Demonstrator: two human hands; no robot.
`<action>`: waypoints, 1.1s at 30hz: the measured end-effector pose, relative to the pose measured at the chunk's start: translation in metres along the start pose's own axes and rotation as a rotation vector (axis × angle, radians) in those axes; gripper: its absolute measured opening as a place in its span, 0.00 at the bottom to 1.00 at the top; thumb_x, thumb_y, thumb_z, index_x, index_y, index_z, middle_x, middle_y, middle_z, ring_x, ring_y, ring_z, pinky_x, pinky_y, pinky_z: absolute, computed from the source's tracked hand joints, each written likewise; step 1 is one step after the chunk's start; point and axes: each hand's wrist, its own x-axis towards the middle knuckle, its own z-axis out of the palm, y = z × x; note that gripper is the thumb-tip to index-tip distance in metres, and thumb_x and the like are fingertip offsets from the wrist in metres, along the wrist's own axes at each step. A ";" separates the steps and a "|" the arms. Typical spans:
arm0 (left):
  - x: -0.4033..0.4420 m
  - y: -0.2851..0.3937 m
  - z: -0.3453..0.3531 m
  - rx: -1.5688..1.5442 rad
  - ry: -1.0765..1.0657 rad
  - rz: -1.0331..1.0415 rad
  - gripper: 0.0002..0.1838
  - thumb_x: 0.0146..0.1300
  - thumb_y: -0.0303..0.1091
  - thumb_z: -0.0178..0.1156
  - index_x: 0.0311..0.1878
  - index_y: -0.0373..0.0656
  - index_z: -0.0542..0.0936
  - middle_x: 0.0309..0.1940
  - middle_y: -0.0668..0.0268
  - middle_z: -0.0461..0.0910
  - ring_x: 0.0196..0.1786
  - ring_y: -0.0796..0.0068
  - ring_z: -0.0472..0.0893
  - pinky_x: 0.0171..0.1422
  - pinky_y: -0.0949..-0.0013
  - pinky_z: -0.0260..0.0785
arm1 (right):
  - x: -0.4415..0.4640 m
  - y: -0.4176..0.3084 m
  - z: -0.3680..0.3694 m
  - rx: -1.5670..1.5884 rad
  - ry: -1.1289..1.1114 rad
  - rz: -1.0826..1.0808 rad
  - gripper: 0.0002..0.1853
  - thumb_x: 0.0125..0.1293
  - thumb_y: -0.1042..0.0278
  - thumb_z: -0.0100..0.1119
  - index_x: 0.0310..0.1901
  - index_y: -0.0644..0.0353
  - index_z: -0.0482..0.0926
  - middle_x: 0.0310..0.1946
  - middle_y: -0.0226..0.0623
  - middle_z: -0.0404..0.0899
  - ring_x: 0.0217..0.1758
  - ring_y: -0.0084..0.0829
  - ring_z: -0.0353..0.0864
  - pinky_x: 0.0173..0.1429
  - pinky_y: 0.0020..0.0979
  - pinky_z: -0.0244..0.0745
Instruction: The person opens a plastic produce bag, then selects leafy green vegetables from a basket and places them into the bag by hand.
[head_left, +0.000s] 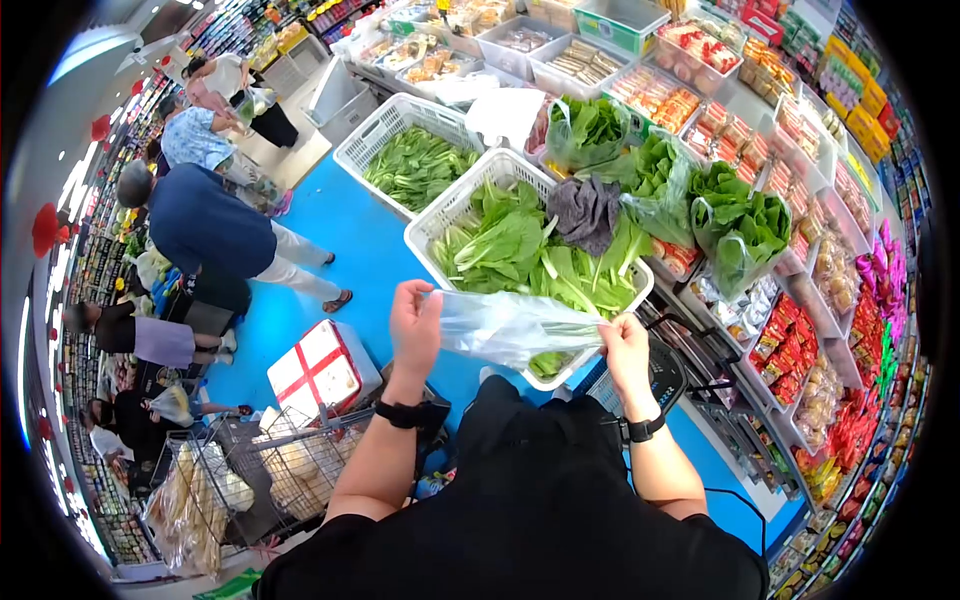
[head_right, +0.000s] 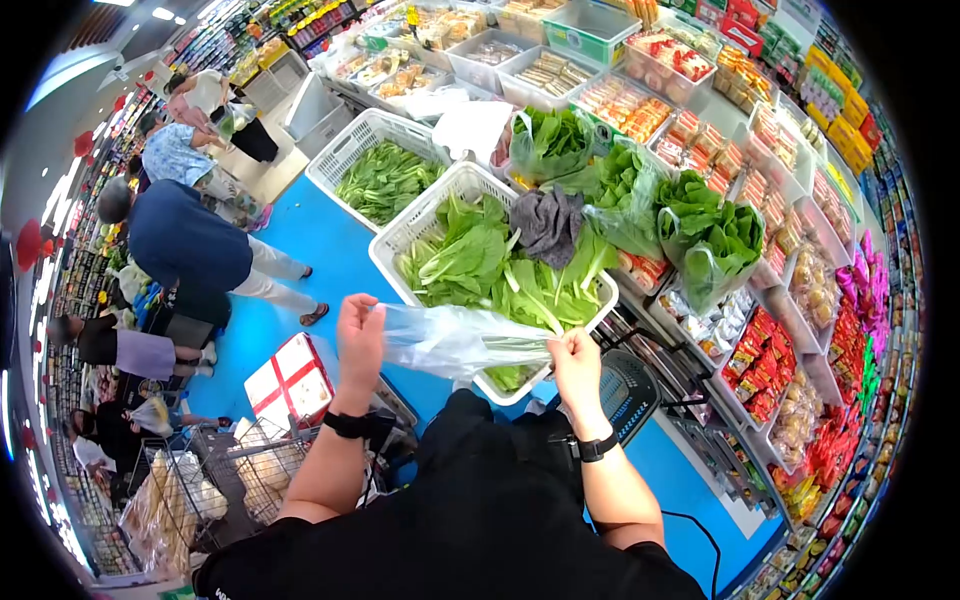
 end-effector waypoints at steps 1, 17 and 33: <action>0.000 0.013 -0.006 0.249 -0.024 0.118 0.12 0.72 0.32 0.65 0.53 0.42 0.77 0.32 0.74 0.73 0.30 0.88 0.69 0.34 0.77 0.64 | 0.002 -0.011 -0.009 -0.030 0.000 -0.008 0.16 0.72 0.71 0.68 0.29 0.58 0.71 0.20 0.21 0.69 0.23 0.15 0.67 0.29 0.25 0.65; -0.052 0.057 0.034 0.624 -0.287 0.505 0.21 0.57 0.23 0.62 0.57 0.42 0.82 0.47 0.56 0.83 0.48 0.50 0.84 0.53 0.56 0.78 | -0.006 -0.081 0.033 -0.774 -0.472 -0.803 0.19 0.65 0.65 0.71 0.57 0.57 0.84 0.40 0.38 0.87 0.49 0.48 0.86 0.54 0.47 0.80; -0.071 0.055 -0.023 0.404 -0.253 0.385 0.27 0.52 0.19 0.61 0.59 0.46 0.84 0.41 0.64 0.74 0.38 0.70 0.74 0.44 0.67 0.69 | -0.013 -0.065 0.044 -0.774 -0.641 -0.816 0.13 0.65 0.70 0.67 0.50 0.61 0.82 0.42 0.48 0.85 0.49 0.53 0.84 0.52 0.47 0.79</action>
